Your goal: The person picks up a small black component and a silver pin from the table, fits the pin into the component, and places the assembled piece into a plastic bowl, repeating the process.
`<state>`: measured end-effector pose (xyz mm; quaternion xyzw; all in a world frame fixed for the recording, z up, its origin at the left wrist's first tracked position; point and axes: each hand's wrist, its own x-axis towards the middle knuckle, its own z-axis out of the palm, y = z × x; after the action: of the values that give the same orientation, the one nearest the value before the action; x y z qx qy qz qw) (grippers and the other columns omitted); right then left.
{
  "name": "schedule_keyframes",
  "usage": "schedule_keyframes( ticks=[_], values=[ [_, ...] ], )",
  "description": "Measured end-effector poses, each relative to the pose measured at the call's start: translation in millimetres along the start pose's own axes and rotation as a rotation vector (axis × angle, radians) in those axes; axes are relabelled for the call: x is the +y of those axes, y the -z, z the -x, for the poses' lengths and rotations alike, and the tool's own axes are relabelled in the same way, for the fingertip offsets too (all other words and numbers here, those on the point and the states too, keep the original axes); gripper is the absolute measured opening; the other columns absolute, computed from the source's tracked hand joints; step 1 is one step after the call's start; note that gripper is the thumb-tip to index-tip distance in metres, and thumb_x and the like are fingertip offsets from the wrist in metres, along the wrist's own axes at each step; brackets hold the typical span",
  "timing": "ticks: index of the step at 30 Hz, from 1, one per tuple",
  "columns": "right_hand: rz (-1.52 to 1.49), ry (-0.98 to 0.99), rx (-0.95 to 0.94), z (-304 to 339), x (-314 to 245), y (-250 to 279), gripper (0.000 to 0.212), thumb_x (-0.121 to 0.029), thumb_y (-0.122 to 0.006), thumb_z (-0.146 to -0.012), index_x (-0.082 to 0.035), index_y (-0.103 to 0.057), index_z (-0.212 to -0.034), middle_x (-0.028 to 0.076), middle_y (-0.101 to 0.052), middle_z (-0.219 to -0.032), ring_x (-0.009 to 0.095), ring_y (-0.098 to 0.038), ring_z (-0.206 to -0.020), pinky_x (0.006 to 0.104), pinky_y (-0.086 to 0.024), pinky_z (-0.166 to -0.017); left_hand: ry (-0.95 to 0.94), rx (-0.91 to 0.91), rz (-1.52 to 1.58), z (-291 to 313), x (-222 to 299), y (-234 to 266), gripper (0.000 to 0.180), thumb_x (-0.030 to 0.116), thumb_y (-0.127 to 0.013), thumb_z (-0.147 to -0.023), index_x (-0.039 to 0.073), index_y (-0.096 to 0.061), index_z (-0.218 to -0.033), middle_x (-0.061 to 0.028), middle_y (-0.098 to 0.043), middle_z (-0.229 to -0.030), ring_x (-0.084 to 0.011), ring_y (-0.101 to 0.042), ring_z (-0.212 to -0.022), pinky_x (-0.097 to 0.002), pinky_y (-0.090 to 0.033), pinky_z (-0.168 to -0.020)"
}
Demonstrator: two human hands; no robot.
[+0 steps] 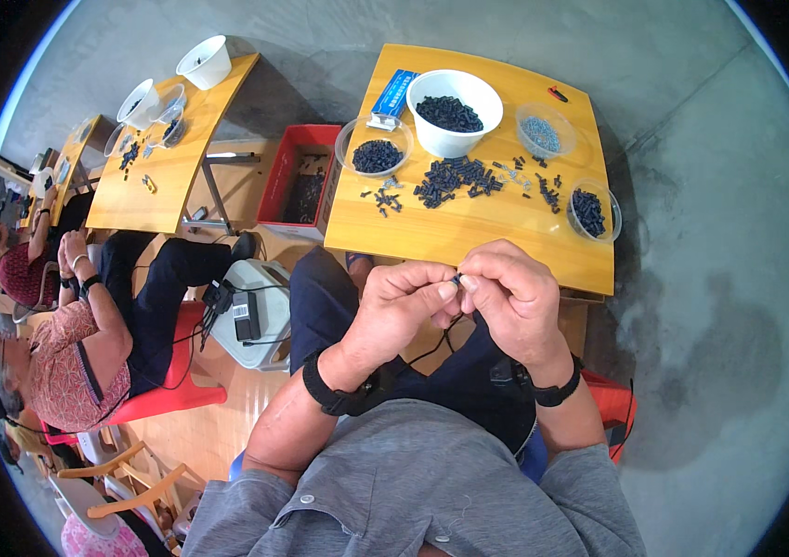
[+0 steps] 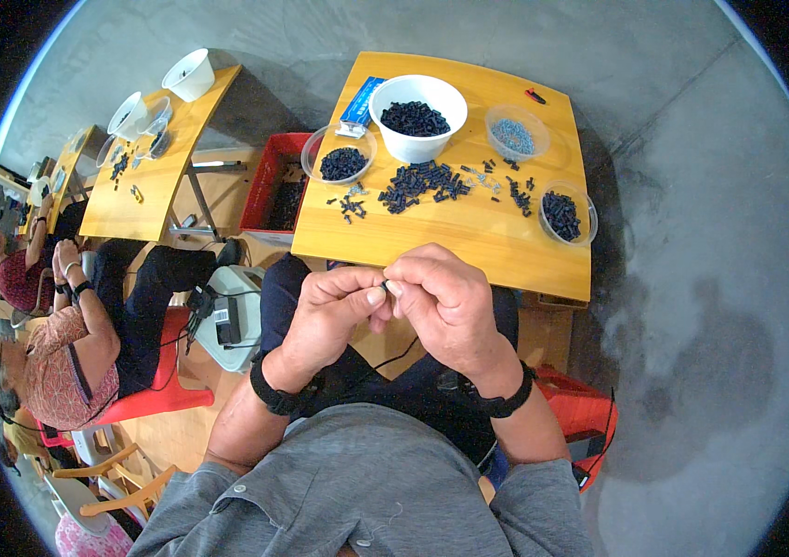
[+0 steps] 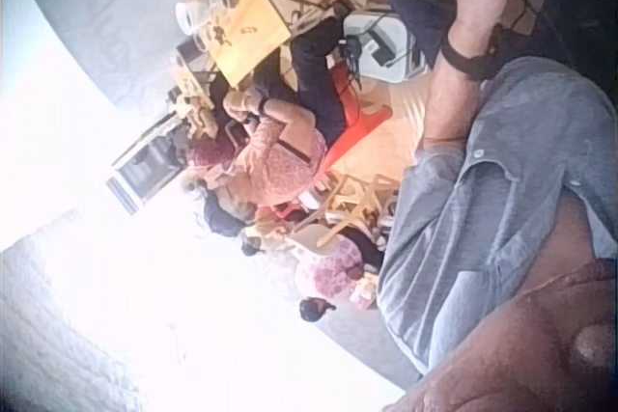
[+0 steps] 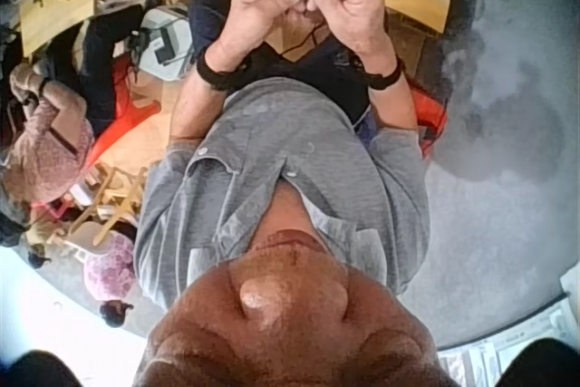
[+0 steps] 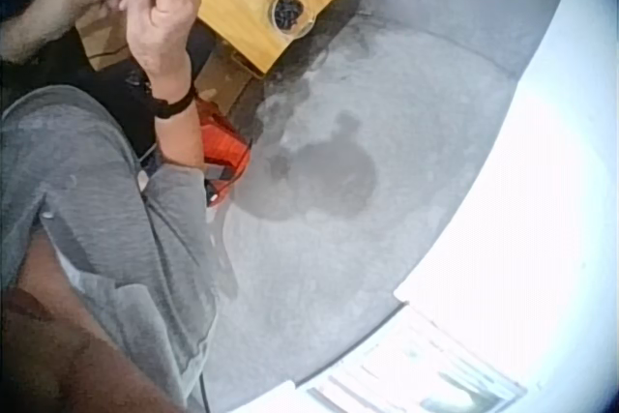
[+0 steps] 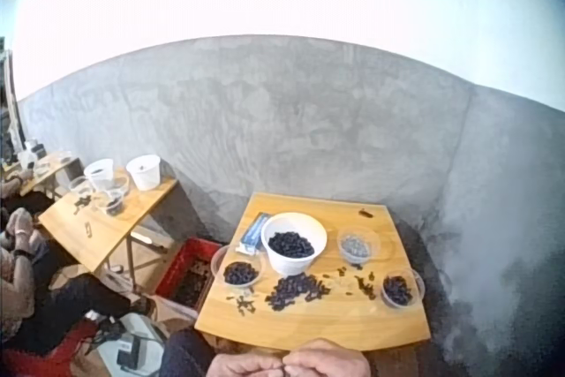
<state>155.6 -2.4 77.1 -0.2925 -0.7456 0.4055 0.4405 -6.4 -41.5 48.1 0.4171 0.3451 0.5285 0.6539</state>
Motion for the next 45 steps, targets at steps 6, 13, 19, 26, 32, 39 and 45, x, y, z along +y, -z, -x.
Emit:
schedule_keyframes(
  ticks=[6,13,19,26,32,39,45],
  values=[
    [-0.004,0.039,0.019,4,6,-6,0.009,0.006,-0.059,-0.081,0.001,-0.061,-0.089,0.011,-0.059,-0.081,0.018,-0.059,-0.067,0.027,-0.047,-0.058,0.094,-0.003,0.172,3,-2,2,0.015,0.009,-0.055,-0.091,-0.003,-0.063,-0.097,-0.0053,-0.063,-0.081,-0.0099,-0.057,-0.065,-0.0218,-0.047,-0.06],
    [0.025,0.096,0.069,9,15,-8,0.008,0.004,-0.059,-0.082,0.001,-0.061,-0.089,0.012,-0.059,-0.082,0.019,-0.059,-0.071,0.0274,-0.047,-0.062,0.143,0.002,0.155,2,-5,1,0.014,0.008,-0.055,-0.091,-0.003,-0.063,-0.096,-0.005,-0.063,-0.078,-0.0098,-0.057,-0.063,-0.0222,-0.048,-0.059],
    [0.056,0.125,0.02,6,17,-2,0.008,0.002,-0.058,-0.082,0.001,-0.061,-0.09,0.012,-0.059,-0.082,0.02,-0.059,-0.071,0.0279,-0.047,-0.061,0.126,-0.029,-0.061,0,7,1,0.011,0.006,-0.058,-0.089,-0.003,-0.064,-0.091,-0.0054,-0.064,-0.079,-0.0095,-0.059,-0.064,-0.0223,-0.05,-0.059],
    [0.042,0.122,-0.003,3,15,-1,0.008,0.002,-0.057,-0.084,0.001,-0.061,-0.091,0.011,-0.058,-0.082,0.019,-0.058,-0.07,0.0274,-0.047,-0.06,0.133,0.001,-0.047,-2,9,-1,0.012,0.007,-0.057,-0.089,-0.003,-0.065,-0.092,-0.0053,-0.064,-0.079,-0.0092,-0.059,-0.064,-0.0218,-0.049,-0.058],
    [-0.175,-0.034,-0.021,4,19,2,0.009,-0.002,-0.053,-0.089,0.003,-0.06,-0.092,0.009,-0.056,-0.087,0.013,-0.057,-0.072,0.0237,-0.049,-0.062,0.146,0.01,-0.053,-4,8,-1,0.013,0.007,-0.057,-0.089,-0.003,-0.065,-0.092,-0.006,-0.064,-0.08,-0.0095,-0.058,-0.063,-0.0221,-0.048,-0.058],
    [-0.383,-0.205,-0.043,5,19,4,0.009,-0.002,-0.053,-0.089,0.004,-0.059,-0.092,0.007,-0.055,-0.09,0.01,-0.057,-0.074,0.0218,-0.05,-0.062,0.154,-0.002,0.006,-6,5,0,0.013,0.008,-0.058,-0.088,-0.003,-0.064,-0.092,-0.007,-0.064,-0.081,-0.0102,-0.058,-0.064,-0.0224,-0.048,-0.059],
    [-0.297,-0.172,-0.066,4,24,6,0.008,-0.001,-0.054,-0.088,0.003,-0.06,-0.092,0.007,-0.055,-0.088,0.011,-0.056,-0.073,0.0222,-0.049,-0.061,0.163,-0.019,0.045,-8,4,2,0.012,0.007,-0.059,-0.088,-0.003,-0.064,-0.092,-0.0069,-0.064,-0.08,-0.0107,-0.058,-0.064,-0.0223,-0.048,-0.059]
  ],
)
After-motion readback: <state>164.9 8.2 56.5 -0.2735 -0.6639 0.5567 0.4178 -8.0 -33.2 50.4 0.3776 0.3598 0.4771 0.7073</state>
